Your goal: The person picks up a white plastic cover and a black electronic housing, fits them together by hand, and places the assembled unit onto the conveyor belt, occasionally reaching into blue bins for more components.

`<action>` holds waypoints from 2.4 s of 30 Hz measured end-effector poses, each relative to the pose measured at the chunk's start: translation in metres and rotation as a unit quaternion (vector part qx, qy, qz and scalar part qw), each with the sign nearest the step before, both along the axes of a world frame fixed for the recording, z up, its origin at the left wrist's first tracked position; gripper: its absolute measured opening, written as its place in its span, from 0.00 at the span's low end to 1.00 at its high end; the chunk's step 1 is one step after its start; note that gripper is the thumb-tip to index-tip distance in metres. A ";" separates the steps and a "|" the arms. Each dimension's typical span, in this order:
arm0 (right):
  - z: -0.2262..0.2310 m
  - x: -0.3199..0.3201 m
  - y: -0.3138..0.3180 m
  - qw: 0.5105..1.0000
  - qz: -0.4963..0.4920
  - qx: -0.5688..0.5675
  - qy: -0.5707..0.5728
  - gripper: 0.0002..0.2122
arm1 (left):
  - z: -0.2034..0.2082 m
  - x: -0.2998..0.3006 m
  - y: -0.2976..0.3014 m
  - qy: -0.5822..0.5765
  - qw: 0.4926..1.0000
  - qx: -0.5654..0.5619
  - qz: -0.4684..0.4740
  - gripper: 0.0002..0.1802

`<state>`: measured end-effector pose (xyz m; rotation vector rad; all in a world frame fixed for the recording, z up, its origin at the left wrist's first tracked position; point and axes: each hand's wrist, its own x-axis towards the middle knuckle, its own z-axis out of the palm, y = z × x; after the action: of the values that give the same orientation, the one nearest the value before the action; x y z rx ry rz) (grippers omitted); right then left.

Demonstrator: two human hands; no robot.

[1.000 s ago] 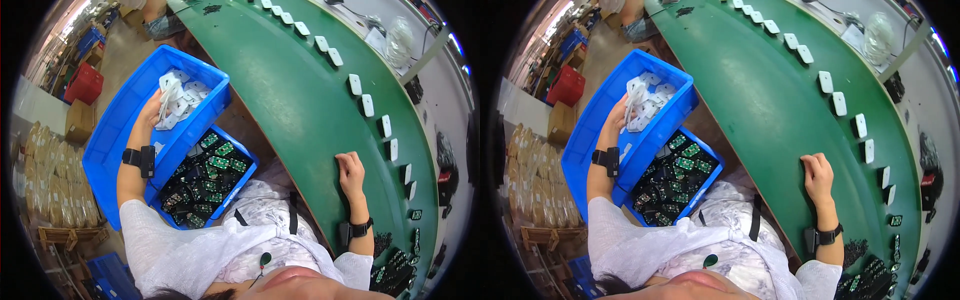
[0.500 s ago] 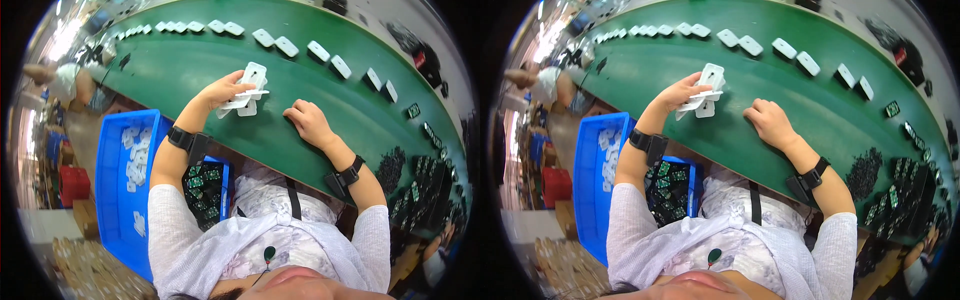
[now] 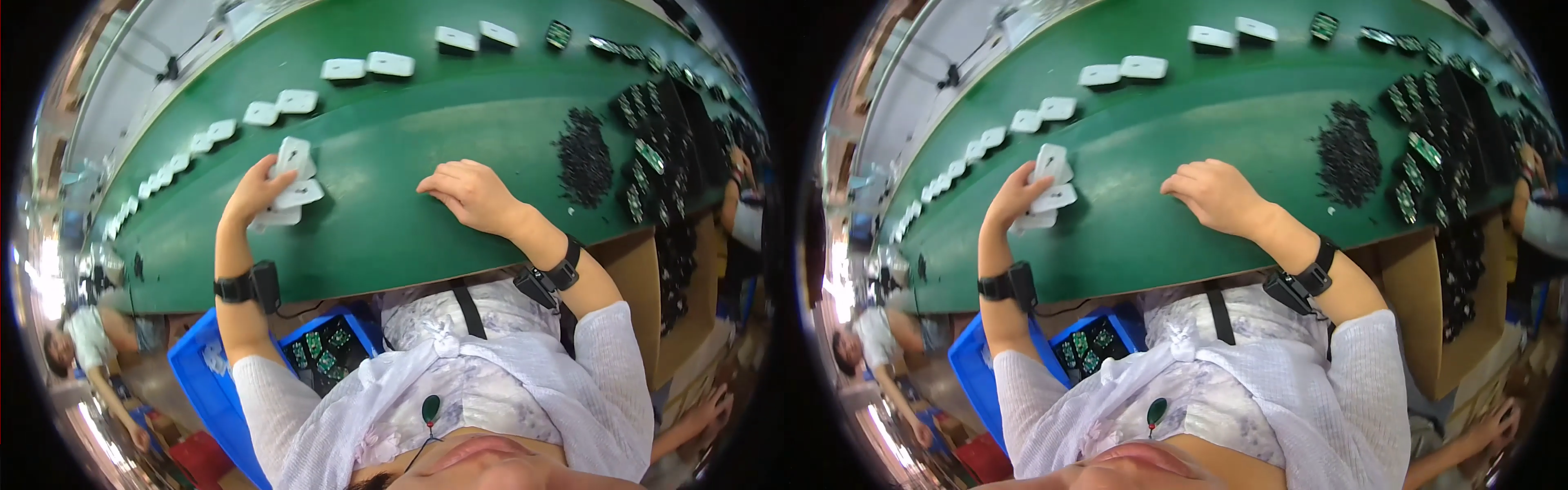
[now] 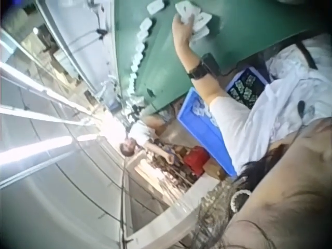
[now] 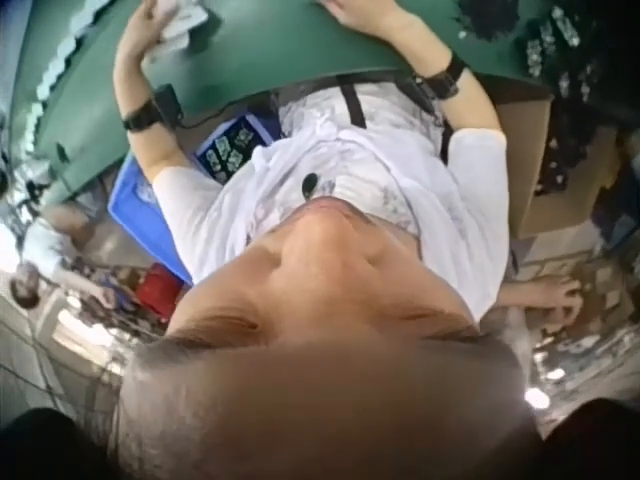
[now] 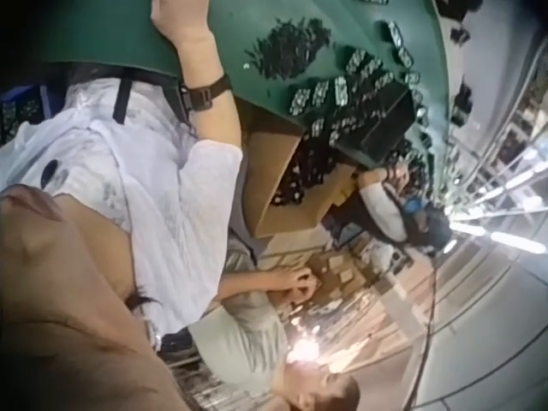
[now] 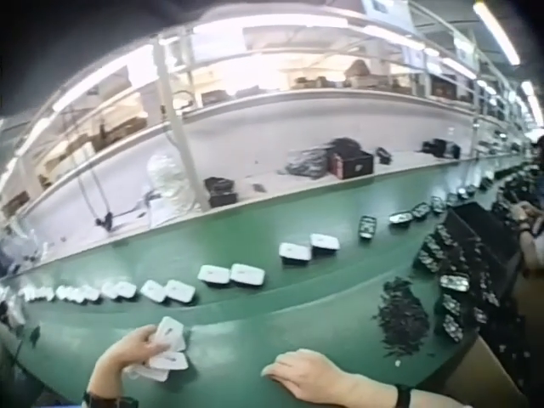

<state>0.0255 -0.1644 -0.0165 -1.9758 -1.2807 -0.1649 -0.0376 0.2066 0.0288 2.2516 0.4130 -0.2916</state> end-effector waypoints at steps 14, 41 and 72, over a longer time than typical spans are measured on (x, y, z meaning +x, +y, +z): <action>0.070 0.005 -0.181 0.913 -0.373 -0.126 -0.108 0.13 | -0.023 -0.001 -0.003 -0.115 0.963 0.205 0.131 0.20; 0.007 -0.002 -0.070 0.913 -0.137 0.197 0.329 0.22 | -0.044 -0.004 -0.151 -0.300 0.868 0.388 -0.076 0.24; 0.026 0.022 -0.023 0.997 -0.032 -0.044 0.048 0.18 | -0.043 -0.008 -0.195 -0.338 0.929 0.030 -0.149 0.32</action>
<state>0.0477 -0.1877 0.0091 -2.0745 -1.1826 -0.0452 -0.0458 0.0112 -0.0145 2.3017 -0.2921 0.3530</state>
